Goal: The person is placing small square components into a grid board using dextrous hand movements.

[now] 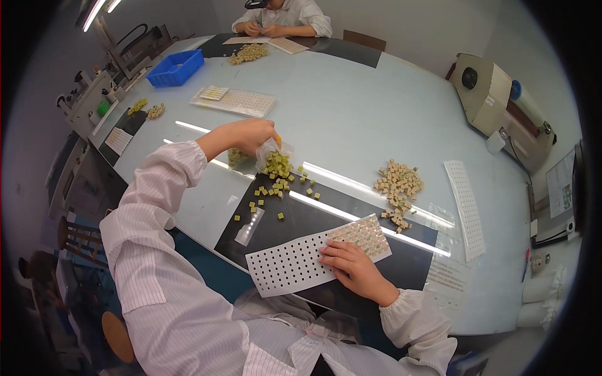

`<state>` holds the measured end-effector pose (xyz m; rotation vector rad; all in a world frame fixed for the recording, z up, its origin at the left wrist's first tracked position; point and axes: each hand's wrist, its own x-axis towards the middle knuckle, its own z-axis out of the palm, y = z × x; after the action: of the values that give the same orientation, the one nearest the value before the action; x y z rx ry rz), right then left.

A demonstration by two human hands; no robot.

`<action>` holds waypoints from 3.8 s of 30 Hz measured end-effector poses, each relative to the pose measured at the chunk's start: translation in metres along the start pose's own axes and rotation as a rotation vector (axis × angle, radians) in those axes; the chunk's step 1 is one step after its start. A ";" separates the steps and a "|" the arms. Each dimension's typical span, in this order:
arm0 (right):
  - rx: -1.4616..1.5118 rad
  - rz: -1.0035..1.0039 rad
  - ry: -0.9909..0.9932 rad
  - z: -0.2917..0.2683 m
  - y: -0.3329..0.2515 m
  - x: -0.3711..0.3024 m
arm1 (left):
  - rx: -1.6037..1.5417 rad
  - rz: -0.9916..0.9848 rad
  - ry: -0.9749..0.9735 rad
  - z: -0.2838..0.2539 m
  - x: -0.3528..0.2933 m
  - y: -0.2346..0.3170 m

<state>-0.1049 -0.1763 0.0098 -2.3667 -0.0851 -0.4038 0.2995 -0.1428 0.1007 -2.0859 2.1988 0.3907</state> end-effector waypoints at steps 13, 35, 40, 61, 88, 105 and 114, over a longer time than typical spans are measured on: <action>-0.020 0.009 -0.012 0.000 0.000 0.000 | 0.023 0.041 0.177 -0.007 -0.015 -0.019; 0.021 0.022 -0.027 0.001 -0.002 0.003 | -1.470 0.044 0.451 0.035 -0.029 -0.100; 0.015 0.031 -0.011 -0.001 -0.003 0.001 | -1.623 0.079 0.640 0.015 -0.015 -0.087; 0.057 0.018 -0.035 0.006 0.009 -0.002 | -1.504 -0.170 1.170 -0.040 0.186 -0.192; -0.184 0.131 -0.125 0.015 -0.018 0.004 | -0.543 -0.496 0.694 0.137 -0.128 0.088; -0.463 0.272 0.319 -0.036 0.037 0.020 | -0.211 -0.211 0.516 0.119 -0.027 0.093; -0.850 0.239 0.050 -0.058 0.081 0.050 | -0.466 0.215 0.466 0.090 -0.075 0.144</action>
<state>-0.0590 -0.2776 0.0123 -3.1400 0.4791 -0.4348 0.1514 -0.0431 0.0499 -2.3636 2.8470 0.5190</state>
